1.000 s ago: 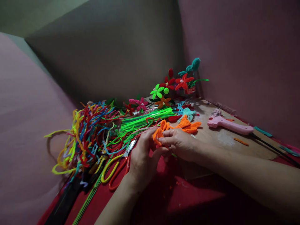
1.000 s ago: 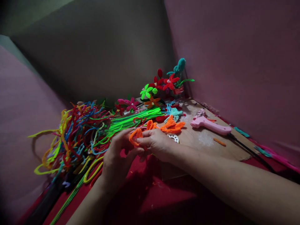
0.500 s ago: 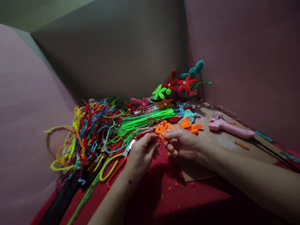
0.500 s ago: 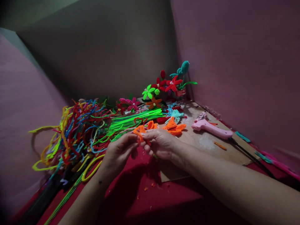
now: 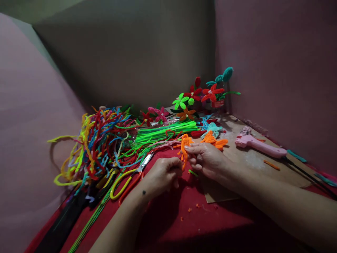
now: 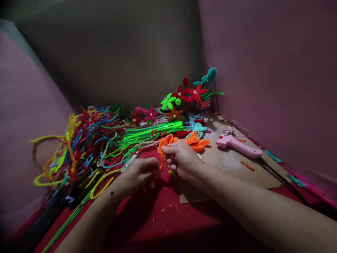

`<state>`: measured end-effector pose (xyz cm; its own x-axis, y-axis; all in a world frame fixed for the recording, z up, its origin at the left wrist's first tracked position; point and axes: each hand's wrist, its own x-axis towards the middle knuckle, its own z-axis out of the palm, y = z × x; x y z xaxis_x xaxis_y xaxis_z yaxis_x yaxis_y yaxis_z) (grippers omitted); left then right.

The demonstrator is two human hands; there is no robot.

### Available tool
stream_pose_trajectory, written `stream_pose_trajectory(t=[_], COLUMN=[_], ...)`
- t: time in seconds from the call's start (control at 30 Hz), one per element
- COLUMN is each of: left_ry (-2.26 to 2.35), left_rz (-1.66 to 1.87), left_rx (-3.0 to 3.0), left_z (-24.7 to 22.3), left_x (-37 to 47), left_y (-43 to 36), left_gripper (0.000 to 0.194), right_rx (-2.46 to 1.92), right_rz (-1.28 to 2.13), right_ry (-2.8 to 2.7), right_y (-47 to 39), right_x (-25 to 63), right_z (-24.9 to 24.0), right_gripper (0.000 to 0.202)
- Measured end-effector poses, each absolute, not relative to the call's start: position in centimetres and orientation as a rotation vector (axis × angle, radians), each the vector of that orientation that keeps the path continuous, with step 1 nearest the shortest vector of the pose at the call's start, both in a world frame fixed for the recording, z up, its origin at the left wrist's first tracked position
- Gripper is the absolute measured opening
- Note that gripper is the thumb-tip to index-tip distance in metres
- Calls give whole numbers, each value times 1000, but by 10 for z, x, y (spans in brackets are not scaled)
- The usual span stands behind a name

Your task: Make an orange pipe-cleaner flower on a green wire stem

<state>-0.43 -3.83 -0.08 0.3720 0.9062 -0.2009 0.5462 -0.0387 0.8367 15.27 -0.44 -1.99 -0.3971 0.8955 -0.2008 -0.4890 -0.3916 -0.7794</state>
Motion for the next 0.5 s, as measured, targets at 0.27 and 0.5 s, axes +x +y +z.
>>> stream_pose_trajectory(t=[0.27, 0.5], left_ry=[881, 980], left_rz=[865, 927], left_rx=[1307, 1318], left_z=[4, -4], left_x=[7, 17], left_y=[-33, -33], left_gripper=[32, 20], right_rx=[-669, -712], right_rz=[1775, 1721], right_ry=[-1016, -997], right_y=[-11, -8], right_x=[148, 149], right_z=[-24, -28], right_gripper=[19, 17])
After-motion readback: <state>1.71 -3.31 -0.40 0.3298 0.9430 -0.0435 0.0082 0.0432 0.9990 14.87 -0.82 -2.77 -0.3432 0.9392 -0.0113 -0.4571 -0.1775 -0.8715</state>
